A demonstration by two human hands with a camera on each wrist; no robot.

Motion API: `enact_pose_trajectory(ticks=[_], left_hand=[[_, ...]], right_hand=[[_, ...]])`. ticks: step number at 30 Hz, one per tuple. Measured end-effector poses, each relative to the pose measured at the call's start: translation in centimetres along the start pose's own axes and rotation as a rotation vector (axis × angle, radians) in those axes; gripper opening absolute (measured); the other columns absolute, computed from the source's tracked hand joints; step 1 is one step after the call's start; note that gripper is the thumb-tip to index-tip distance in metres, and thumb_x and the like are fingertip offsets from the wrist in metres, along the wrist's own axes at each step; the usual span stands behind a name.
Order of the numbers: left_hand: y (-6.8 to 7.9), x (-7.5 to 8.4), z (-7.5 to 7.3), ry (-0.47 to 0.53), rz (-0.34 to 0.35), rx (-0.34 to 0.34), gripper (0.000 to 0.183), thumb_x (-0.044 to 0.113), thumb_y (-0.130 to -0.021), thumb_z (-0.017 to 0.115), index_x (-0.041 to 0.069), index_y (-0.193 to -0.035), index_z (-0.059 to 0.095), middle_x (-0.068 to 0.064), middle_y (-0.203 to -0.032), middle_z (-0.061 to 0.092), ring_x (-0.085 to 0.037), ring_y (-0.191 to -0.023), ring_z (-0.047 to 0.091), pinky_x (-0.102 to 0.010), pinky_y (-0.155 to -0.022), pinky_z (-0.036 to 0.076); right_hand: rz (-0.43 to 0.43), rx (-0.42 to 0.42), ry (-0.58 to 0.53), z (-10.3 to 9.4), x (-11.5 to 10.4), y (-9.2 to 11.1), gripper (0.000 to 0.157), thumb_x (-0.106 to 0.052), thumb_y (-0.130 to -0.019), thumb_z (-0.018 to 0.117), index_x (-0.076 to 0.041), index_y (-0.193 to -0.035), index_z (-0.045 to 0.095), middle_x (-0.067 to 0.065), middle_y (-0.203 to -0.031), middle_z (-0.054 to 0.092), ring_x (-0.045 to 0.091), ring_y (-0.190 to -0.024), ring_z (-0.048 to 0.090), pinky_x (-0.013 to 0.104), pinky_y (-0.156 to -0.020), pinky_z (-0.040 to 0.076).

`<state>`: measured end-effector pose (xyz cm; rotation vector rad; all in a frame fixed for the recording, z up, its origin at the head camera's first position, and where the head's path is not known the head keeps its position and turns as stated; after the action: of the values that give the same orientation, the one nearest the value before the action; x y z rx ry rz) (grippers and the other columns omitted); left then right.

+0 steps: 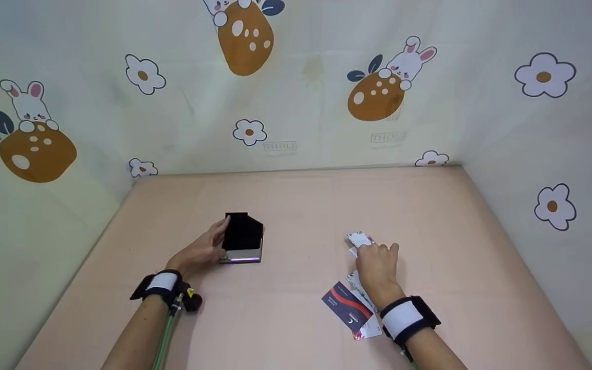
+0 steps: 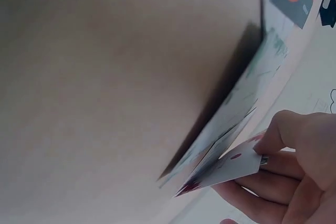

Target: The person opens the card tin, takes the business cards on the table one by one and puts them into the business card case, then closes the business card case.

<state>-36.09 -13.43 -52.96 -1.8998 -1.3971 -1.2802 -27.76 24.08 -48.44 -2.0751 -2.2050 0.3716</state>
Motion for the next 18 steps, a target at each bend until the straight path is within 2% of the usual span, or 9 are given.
enact_pose_trajectory(ticks=[3,7,9,13,15,18], left_hand=[[-0.1,0.0,0.0,0.013,0.009,-0.004,0.104,-0.002,-0.074,0.059,0.013,-0.162,0.007,-0.015,-0.170,-0.001,-0.038,-0.155,0.013,-0.045,-0.125,0.025],[-0.1,-0.1,0.0,0.020,0.009,-0.002,0.103,-0.002,-0.075,0.060,0.013,-0.162,0.007,-0.015,-0.170,-0.001,-0.039,-0.155,0.014,-0.045,-0.125,0.026],[0.0,0.0,0.0,0.023,0.009,-0.001,0.103,-0.002,-0.075,0.060,0.014,-0.162,0.008,-0.015,-0.170,-0.001,-0.039,-0.155,0.015,-0.046,-0.124,0.027],[0.1,0.2,0.1,0.016,0.004,-0.003,0.101,0.000,-0.076,0.059,0.013,-0.162,0.008,-0.015,-0.170,0.000,-0.039,-0.155,0.016,-0.046,-0.125,0.026],[0.2,0.3,0.1,0.006,0.003,-0.003,0.101,0.001,-0.076,0.059,0.013,-0.162,0.008,-0.015,-0.170,0.000,-0.038,-0.155,0.016,-0.046,-0.126,0.025],[0.2,0.4,0.0,-0.003,-0.001,0.001,0.100,0.001,-0.077,0.059,0.014,-0.162,0.008,-0.015,-0.170,0.001,-0.038,-0.155,0.016,-0.047,-0.126,0.025]], right_hand=[[0.035,-0.029,-0.073,0.1,0.1,0.2,0.025,-0.008,-0.084,0.072,0.014,-0.095,0.072,0.027,-0.083,0.073,0.027,-0.062,0.062,0.050,-0.073,0.048],[0.126,-0.116,-0.241,0.3,0.5,0.3,0.026,-0.006,-0.087,0.068,0.014,-0.104,0.070,0.030,-0.097,0.072,0.021,-0.062,0.063,0.034,-0.061,0.049],[0.166,-0.169,-0.298,0.4,0.7,0.4,0.028,-0.006,-0.087,0.067,0.014,-0.107,0.069,0.032,-0.102,0.071,0.020,-0.063,0.064,0.031,-0.058,0.049],[0.198,-0.251,-0.313,0.3,0.9,0.3,0.033,-0.009,-0.086,0.068,0.014,-0.110,0.065,0.034,-0.109,0.069,0.025,-0.070,0.066,0.045,-0.072,0.048],[0.197,-0.262,-0.305,0.3,1.1,0.2,0.034,-0.010,-0.085,0.069,0.013,-0.109,0.065,0.034,-0.112,0.068,0.030,-0.076,0.067,0.054,-0.077,0.042],[0.200,-0.268,-0.309,0.3,1.2,0.1,0.036,-0.012,-0.084,0.071,0.012,-0.111,0.065,0.034,-0.115,0.067,0.035,-0.086,0.066,0.058,-0.080,0.039]])
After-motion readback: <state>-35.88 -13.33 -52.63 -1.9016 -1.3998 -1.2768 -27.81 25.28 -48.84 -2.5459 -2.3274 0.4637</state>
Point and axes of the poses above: each hand's wrist, its own y-axis away from the middle knuckle, its own z-axis out of the palm, x = y × z, the point moved 6 cm from there along -y, towards the middle knuckle
